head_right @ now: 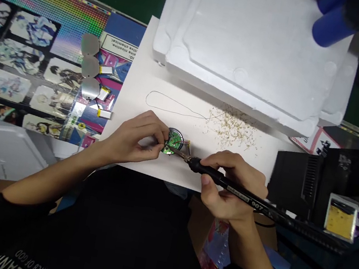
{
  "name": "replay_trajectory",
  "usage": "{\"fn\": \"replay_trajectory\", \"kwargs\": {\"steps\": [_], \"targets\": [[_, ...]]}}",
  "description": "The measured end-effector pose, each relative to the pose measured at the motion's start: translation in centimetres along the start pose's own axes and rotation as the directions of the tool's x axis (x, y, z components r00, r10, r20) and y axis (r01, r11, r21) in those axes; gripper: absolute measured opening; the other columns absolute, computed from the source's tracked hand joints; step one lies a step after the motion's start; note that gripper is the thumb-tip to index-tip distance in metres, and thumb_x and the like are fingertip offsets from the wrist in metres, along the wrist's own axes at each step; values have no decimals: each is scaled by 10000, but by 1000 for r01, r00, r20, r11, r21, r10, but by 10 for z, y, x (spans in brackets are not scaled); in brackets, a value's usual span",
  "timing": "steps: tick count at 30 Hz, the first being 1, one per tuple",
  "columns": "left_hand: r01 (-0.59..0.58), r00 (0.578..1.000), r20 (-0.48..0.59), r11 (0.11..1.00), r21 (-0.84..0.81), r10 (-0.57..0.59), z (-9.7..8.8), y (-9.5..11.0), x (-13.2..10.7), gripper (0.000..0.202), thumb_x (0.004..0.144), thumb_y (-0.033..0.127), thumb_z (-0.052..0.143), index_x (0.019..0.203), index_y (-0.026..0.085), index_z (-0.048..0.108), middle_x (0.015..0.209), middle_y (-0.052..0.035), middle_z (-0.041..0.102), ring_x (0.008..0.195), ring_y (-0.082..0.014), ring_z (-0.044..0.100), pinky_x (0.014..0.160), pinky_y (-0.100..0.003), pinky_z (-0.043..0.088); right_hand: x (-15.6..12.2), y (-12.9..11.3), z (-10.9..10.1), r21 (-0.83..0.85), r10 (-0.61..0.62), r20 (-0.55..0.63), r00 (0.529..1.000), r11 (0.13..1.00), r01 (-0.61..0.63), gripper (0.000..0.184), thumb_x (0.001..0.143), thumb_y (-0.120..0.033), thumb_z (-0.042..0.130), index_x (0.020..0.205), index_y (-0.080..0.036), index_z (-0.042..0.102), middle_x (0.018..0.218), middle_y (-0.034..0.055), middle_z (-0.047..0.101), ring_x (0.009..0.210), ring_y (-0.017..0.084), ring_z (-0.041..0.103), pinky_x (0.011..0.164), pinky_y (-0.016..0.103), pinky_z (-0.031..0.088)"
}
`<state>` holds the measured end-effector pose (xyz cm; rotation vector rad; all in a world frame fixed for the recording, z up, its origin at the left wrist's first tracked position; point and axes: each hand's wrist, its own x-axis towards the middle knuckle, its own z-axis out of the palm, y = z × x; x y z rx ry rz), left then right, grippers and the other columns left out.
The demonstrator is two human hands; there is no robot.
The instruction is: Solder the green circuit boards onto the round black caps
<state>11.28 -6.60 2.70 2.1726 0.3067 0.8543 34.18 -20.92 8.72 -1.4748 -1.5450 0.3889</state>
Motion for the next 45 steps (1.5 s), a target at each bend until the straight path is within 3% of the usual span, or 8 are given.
{"fn": "replay_trajectory", "kwargs": {"steps": [18, 23, 29, 34, 38, 40, 42, 45], "targets": [[22, 1000, -3, 1000, -1, -22, 0, 1, -1, 157, 928, 64, 614, 899, 209, 562, 925, -30, 710, 900, -186, 643, 841, -346, 516, 6, -1, 1, 82, -24, 58, 998, 996, 19, 194, 838, -204, 749, 1028, -231, 770, 783, 25, 746, 637, 205, 706, 493, 318, 525], [35, 999, 5, 999, -3, -35, 0, 1, -1, 146, 930, 72, 615, 903, 210, 573, 939, -36, 715, 902, -186, 634, 832, -342, 516, 5, -2, 0, 14, 14, 75, 997, 1000, -15, 174, 846, -231, 776, 1019, -245, 779, 789, 20, 761, 624, 209, 717, 460, 317, 510], [34, 999, -2, 999, -19, -34, 0, 1, -1, 157, 922, 61, 616, 902, 211, 575, 930, -39, 715, 909, -195, 644, 825, -341, 518, 5, -5, 2, 66, -54, -114, 992, 996, 62, 164, 859, -260, 772, 1019, -240, 803, 749, 23, 734, 568, 204, 671, 436, 344, 498], [44, 999, 7, 999, -11, -44, 0, 1, -2, 133, 926, 87, 610, 903, 213, 578, 941, -40, 720, 896, -185, 633, 840, -341, 524, 3, -7, 6, 38, -12, -350, 937, 999, 27, 149, 893, -342, 828, 1000, -240, 815, 725, 19, 705, 520, 199, 658, 409, 341, 478], [53, 999, 12, 999, -9, -53, -1, 1, -1, 125, 928, 98, 601, 891, 215, 575, 940, -36, 725, 896, -181, 638, 850, -341, 528, -9, -6, 20, 179, 20, -304, 952, 983, 36, 306, 1032, -399, 713, 1309, -272, 746, 987, 59, 813, 597, 224, 759, 370, 313, 507], [46, 999, 7, 999, -6, -45, -1, 2, 0, 125, 927, 97, 605, 891, 213, 576, 944, -37, 727, 899, -181, 641, 846, -336, 528, -18, -6, 30, 162, 12, -217, 976, 986, 25, 329, 1081, -322, 628, 1404, -297, 683, 1155, 82, 819, 723, 242, 808, 467, 347, 602], [40, 999, 6, 999, 7, -40, -1, 2, 0, 118, 931, 103, 610, 895, 212, 583, 943, -38, 730, 889, -178, 639, 845, -332, 530, -24, -5, 41, 62, -9, -121, 993, 998, 17, 354, 1060, -189, 619, 1393, -298, 671, 1237, 85, 803, 908, 265, 824, 684, 419, 689], [41, 999, 12, 999, 25, -41, -2, 3, 1, 104, 949, 127, 614, 891, 213, 599, 931, -36, 738, 868, -174, 641, 861, -336, 533, -27, -3, 56, -129, -85, -22, 996, 988, 81, 466, 955, -104, 755, 1367, -284, 636, 1255, 104, 783, 1105, 301, 774, 912, 509, 666]]}}
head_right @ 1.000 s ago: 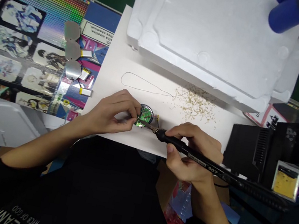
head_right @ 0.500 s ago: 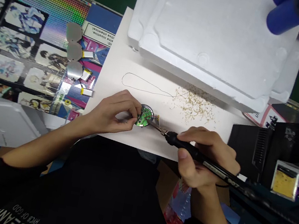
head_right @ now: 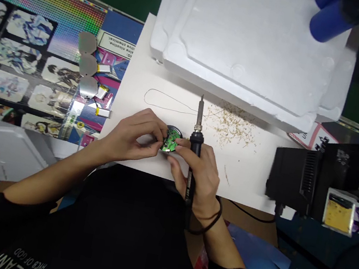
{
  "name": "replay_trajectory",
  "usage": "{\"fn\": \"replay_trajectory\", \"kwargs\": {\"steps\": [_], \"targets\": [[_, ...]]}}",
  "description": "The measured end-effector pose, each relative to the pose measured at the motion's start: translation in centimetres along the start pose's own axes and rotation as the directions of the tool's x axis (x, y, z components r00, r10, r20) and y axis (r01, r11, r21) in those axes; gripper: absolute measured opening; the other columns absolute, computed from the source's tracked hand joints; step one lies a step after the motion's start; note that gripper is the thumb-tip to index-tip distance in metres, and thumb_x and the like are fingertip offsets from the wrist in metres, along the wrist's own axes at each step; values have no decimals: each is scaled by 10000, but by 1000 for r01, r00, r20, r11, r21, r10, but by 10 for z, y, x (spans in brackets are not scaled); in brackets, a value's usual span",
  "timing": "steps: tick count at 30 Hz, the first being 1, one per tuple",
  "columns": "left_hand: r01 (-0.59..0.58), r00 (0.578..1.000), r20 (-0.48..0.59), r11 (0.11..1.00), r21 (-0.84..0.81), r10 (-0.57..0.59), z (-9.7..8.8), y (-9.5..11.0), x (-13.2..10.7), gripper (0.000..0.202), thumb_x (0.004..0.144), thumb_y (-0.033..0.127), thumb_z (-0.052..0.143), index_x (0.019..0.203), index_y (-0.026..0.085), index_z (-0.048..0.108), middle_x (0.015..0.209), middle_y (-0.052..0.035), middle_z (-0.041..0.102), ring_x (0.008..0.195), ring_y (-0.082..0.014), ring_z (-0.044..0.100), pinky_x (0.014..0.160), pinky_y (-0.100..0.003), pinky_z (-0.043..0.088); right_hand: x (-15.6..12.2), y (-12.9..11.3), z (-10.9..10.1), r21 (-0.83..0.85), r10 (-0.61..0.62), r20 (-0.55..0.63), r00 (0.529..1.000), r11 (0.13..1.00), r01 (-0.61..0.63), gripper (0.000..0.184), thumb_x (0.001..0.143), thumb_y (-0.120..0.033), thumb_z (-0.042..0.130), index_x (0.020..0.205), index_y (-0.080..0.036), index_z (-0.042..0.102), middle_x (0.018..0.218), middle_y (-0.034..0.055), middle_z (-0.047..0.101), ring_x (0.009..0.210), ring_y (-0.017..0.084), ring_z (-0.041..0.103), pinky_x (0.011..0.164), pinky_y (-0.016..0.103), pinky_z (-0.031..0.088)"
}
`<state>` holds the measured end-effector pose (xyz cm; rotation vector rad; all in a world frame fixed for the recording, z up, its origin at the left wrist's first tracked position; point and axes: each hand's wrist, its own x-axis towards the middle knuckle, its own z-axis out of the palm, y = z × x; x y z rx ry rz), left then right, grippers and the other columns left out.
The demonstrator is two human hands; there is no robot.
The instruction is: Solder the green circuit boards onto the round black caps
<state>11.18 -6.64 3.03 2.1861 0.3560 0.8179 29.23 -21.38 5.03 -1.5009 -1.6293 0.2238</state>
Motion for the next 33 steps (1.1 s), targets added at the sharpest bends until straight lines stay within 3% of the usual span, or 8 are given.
{"fn": "replay_trajectory", "kwargs": {"steps": [4, 9, 18, 22, 26, 29, 33], "targets": [[7, 1000, -7, 1000, -17, -8, -1, 0, -1, 89, 979, 169, 634, 901, 212, 627, 954, -44, 771, 893, -180, 673, 877, -355, 531, 4, 5, 9, -100, -67, 5, 998, 993, 67, 549, 907, -110, 829, 1369, -290, 593, 1168, 100, 765, 1062, 282, 754, 891, 485, 653], [11, 999, -29, 998, -61, -12, -2, -2, -2, 63, 1016, 225, 683, 954, 211, 686, 980, -43, 812, 949, -187, 742, 903, -371, 537, 8, 14, 3, 13, -59, 58, 997, 998, 59, 526, 937, -87, 777, 1388, -282, 589, 1225, 107, 747, 1126, 279, 749, 960, 484, 647], [-125, 992, 33, 989, 73, 123, -3, -5, -2, 32, 1051, 203, 672, 1075, 211, 692, 1087, -70, 813, 986, -197, 713, 913, -388, 533, 11, 18, -3, 13, -75, 83, 994, 997, 74, 454, 971, -118, 728, 1379, -285, 617, 1278, 115, 754, 1180, 286, 733, 1003, 515, 627], [-162, 984, 100, 973, 162, 147, -7, -1, 2, 67, 1057, 181, 630, 1086, 208, 683, 1107, -78, 807, 980, -203, 695, 899, -390, 540, 0, 12, -12, 71, -47, -40, 998, 996, 49, 253, 1080, -331, 591, 1297, -257, 698, 1030, 85, 779, 923, 267, 751, 800, 456, 638], [-190, 969, 196, 964, 187, 152, -14, 1, 9, 93, 1055, 177, 611, 1083, 219, 689, 1137, -84, 802, 989, -213, 698, 902, -406, 541, -16, 5, -24, 191, 126, -217, 968, 978, -84, 412, 1071, -569, 547, 1333, -266, 646, 829, 29, 692, 614, 200, 652, 529, 354, 549], [-224, 960, 215, 955, 196, 181, -17, 1, 12, 95, 1052, 171, 606, 1081, 213, 685, 1123, -97, 795, 983, -222, 694, 882, -409, 541, -30, -1, -33, 184, 165, -272, 948, 976, -118, 309, 1022, -458, 642, 1256, -258, 660, 824, 24, 698, 566, 191, 644, 459, 329, 529], [-245, 954, 227, 947, 209, 197, -17, 1, 13, 99, 1053, 163, 587, 1078, 201, 674, 1110, -110, 783, 999, -231, 686, 890, -410, 548, -42, -10, -42, 61, 49, -265, 963, 998, -34, 210, 917, -232, 711, 1124, -209, 739, 764, 25, 712, 526, 192, 672, 425, 322, 577]]}}
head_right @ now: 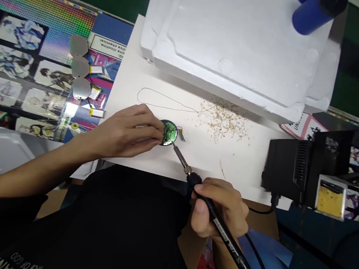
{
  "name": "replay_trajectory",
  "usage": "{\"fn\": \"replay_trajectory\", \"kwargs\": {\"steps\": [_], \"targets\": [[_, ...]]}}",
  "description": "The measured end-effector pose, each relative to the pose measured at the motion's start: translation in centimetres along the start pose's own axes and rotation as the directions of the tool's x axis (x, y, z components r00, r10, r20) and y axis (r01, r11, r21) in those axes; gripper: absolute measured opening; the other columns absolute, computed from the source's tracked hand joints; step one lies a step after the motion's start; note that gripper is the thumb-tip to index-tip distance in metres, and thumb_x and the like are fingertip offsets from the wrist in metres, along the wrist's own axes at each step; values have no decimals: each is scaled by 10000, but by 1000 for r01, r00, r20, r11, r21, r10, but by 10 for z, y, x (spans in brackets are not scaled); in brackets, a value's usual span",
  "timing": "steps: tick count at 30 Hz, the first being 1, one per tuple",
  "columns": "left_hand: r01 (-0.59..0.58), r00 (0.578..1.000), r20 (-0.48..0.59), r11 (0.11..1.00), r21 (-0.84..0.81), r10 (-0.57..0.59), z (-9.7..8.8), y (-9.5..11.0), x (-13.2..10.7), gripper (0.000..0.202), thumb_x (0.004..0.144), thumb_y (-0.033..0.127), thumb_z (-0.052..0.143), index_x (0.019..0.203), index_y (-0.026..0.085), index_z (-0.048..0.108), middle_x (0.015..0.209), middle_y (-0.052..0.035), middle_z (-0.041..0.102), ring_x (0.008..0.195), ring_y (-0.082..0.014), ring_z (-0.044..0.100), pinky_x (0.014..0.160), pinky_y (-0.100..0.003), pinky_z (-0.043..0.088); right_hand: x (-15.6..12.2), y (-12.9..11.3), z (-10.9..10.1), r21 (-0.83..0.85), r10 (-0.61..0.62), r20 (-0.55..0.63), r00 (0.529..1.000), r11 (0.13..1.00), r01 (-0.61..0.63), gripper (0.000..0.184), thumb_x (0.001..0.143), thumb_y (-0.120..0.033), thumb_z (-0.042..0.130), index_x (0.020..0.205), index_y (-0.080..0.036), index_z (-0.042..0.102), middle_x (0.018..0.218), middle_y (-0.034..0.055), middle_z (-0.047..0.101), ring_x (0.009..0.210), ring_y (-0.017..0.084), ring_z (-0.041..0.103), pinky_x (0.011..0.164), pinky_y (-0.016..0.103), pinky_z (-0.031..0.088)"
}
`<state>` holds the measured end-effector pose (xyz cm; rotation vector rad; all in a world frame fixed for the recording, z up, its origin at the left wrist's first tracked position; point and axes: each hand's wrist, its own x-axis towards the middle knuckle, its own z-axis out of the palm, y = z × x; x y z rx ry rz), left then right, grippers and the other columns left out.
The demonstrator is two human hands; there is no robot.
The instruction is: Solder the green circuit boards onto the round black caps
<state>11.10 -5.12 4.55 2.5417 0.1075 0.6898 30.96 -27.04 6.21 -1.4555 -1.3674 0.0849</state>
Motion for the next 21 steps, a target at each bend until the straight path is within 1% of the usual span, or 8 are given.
{"fn": "replay_trajectory", "kwargs": {"steps": [3, 5, 8, 11, 14, 17, 21], "targets": [[3, 1000, 13, 1000, 18, -3, -1, 1, 1, 100, 1055, 160, 580, 1077, 194, 672, 1114, -112, 777, 1001, -233, 681, 895, -410, 549, 3, -5, -2, -15, -20, 101, 995, 1000, 22, 264, 875, -187, 696, 1135, -200, 741, 769, 35, 736, 514, 205, 700, 430, 327, 613], [1, 1000, 16, 1000, 27, -2, -2, 3, 2, 98, 1055, 158, 581, 1074, 185, 672, 1116, -113, 775, 997, -233, 682, 895, -404, 548, 6, -6, 0, -37, -10, 133, 991, 999, 16, 262, 869, -191, 696, 1127, -210, 737, 792, 44, 762, 522, 218, 719, 434, 333, 627], [18, 999, 32, 999, 29, -19, -3, 4, 3, 105, 1056, 163, 576, 1064, 192, 677, 1118, -104, 774, 990, -230, 674, 896, -403, 546, 8, -5, 2, -52, -20, 124, 992, 998, 27, 237, 866, -195, 710, 1101, -214, 742, 776, 41, 771, 520, 227, 728, 432, 331, 632], [41, 998, 50, 999, 24, -42, -3, 4, 3, 111, 1053, 169, 575, 1058, 201, 682, 1127, -97, 773, 988, -232, 662, 896, -408, 545, 7, -2, 3, -55, -35, 127, 991, 998, 43, 249, 868, -192, 718, 1114, -216, 747, 777, 35, 779, 514, 221, 728, 423, 316, 626], [39, 998, 41, 999, 29, -41, -3, 4, 2, 111, 1055, 169, 572, 1057, 197, 679, 1122, -96, 774, 980, -230, 658, 889, -401, 543, 5, 0, 5, -50, -46, 127, 991, 997, 53, 253, 870, -194, 726, 1121, -214, 756, 800, 40, 792, 514, 219, 730, 425, 311, 623], [21, 999, 25, 999, 34, -22, -2, 3, 2, 109, 1057, 167, 571, 1054, 188, 677, 1109, -100, 775, 979, -230, 662, 882, -396, 540, 4, 1, 5, -49, -36, 128, 991, 998, 43, 239, 863, -191, 741, 1101, -197, 766, 812, 51, 794, 522, 219, 735, 437, 307, 624], [33, 999, 31, 999, 26, -34, -1, 3, 2, 107, 1054, 172, 575, 1057, 205, 677, 1118, -92, 776, 990, -232, 665, 888, -404, 534, 6, 0, 4, -65, -13, 136, 991, 998, 22, 240, 867, -193, 741, 1105, -193, 767, 826, 57, 795, 535, 216, 739, 438, 301, 622]]}}
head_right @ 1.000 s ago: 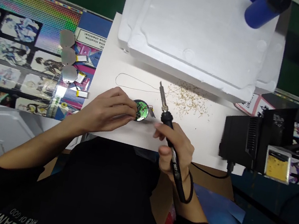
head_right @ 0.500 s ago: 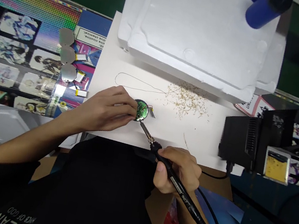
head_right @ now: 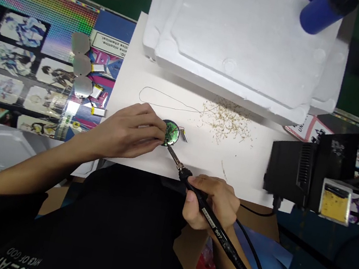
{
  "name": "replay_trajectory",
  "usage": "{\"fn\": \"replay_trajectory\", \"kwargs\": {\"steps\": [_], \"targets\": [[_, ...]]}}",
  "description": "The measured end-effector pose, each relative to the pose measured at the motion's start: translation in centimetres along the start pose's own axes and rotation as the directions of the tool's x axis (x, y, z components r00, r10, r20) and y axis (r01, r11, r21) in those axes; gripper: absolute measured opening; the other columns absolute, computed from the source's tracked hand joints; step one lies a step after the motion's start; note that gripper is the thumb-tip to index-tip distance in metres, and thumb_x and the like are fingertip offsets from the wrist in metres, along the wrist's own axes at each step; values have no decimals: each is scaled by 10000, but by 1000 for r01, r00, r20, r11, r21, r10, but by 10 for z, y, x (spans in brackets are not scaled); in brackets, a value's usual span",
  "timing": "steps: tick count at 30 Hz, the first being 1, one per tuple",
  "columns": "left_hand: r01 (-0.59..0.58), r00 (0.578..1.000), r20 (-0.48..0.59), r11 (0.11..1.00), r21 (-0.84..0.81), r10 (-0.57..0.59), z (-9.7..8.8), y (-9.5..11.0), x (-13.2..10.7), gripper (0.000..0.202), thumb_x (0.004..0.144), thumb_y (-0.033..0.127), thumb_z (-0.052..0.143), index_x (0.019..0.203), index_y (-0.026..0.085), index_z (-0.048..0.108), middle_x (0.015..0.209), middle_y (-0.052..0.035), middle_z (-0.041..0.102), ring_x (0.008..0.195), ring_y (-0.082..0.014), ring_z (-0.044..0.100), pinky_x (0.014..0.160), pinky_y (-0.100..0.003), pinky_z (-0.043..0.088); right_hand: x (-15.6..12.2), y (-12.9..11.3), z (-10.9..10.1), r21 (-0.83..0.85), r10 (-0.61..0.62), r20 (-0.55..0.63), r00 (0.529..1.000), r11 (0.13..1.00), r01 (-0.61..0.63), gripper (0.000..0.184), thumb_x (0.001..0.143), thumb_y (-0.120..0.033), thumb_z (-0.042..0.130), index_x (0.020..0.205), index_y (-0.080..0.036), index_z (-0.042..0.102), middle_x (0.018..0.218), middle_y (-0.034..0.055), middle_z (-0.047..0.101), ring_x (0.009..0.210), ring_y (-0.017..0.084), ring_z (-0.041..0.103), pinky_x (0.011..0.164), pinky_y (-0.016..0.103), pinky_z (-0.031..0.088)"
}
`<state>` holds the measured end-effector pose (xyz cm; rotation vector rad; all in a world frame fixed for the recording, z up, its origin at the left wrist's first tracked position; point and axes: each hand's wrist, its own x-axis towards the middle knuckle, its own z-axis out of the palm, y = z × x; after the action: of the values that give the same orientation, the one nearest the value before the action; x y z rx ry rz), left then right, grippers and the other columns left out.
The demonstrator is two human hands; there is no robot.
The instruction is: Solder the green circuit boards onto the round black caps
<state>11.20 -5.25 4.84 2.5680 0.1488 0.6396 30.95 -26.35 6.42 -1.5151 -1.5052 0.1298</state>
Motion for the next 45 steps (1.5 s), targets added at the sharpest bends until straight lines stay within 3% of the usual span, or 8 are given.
{"fn": "replay_trajectory", "kwargs": {"steps": [7, 15, 19, 26, 34, 38, 41, 45], "targets": [[-22, 1000, -14, 999, 28, 22, 0, -1, 0, 97, 1059, 180, 578, 1064, 185, 674, 1110, -98, 772, 977, -229, 644, 881, -395, 540, 10, -3, 1, 10, -82, 22, 996, 997, 81, 223, 861, -177, 727, 1082, -177, 754, 770, 43, 774, 504, 199, 718, 433, 286, 612], [-26, 1000, 6, 998, 53, 26, -1, 0, 1, 120, 1067, 173, 557, 1055, 174, 677, 1105, -91, 773, 976, -226, 649, 862, -390, 544, -1, -3, -6, 103, 70, -49, 996, 993, -65, 160, 895, -231, 720, 1045, -189, 761, 728, 23, 739, 514, 192, 711, 430, 282, 590], [-24, 1000, -3, 999, 42, 24, -2, 1, 2, 131, 1070, 168, 550, 1046, 169, 680, 1077, -94, 777, 962, -221, 654, 857, -387, 545, -2, -1, -6, 303, 283, -229, 931, 930, -208, 124, 884, -288, 760, 950, -185, 743, 733, 26, 743, 429, 163, 636, 341, 266, 505], [-27, 1000, -11, 999, 18, 27, -5, 1, -1, 93, 1075, 175, 594, 1102, 181, 683, 1106, -84, 785, 989, -222, 671, 857, -388, 553, 5, 24, 3, 342, 343, -479, 808, 921, -188, 229, 827, -303, 817, 955, -185, 669, 673, -42, 679, 408, 143, 601, 312, 224, 431], [121, 992, -33, 987, -105, -125, 4, -1, -15, 189, 1011, 335, 752, 1141, 208, 701, 1437, -171, 598, 1353, -326, 577, 1099, -491, 542, 5, 48, 16, 394, 516, -210, 830, 822, -411, 276, 949, -390, 803, 1063, -206, 632, 814, 14, 783, 528, 150, 696, 422, 222, 524], [284, 959, 106, 902, -325, -263, 3, -2, -16, 99, 1046, 268, 688, 1133, 222, 684, 1475, -133, 570, 1345, -268, 632, 1064, -374, 593, 7, 51, 21, 416, 513, -110, 851, 802, -429, 180, 1000, -328, 760, 1098, -216, 661, 873, 24, 811, 679, 169, 785, 609, 271, 657], [322, 947, 121, 869, -377, -298, -15, -6, -15, 90, 1018, 277, 735, 1092, 241, 698, 1449, -95, 607, 1340, -252, 648, 1107, -364, 588, 5, 52, 22, 420, 493, -68, 867, 802, -424, 143, 1018, -284, 737, 1135, -231, 673, 916, 22, 821, 753, 162, 805, 719, 289, 691], [349, 916, -52, 854, -387, -398, -51, -25, -19, 174, 950, 338, 826, 1071, 269, 721, 1397, -64, 666, 1376, -273, 636, 1203, -465, 562, 2, 56, 23, 417, 485, -25, 874, 800, -432, 163, 1025, -274, 730, 1177, -247, 677, 968, 30, 825, 827, 170, 814, 771, 304, 698]]}}
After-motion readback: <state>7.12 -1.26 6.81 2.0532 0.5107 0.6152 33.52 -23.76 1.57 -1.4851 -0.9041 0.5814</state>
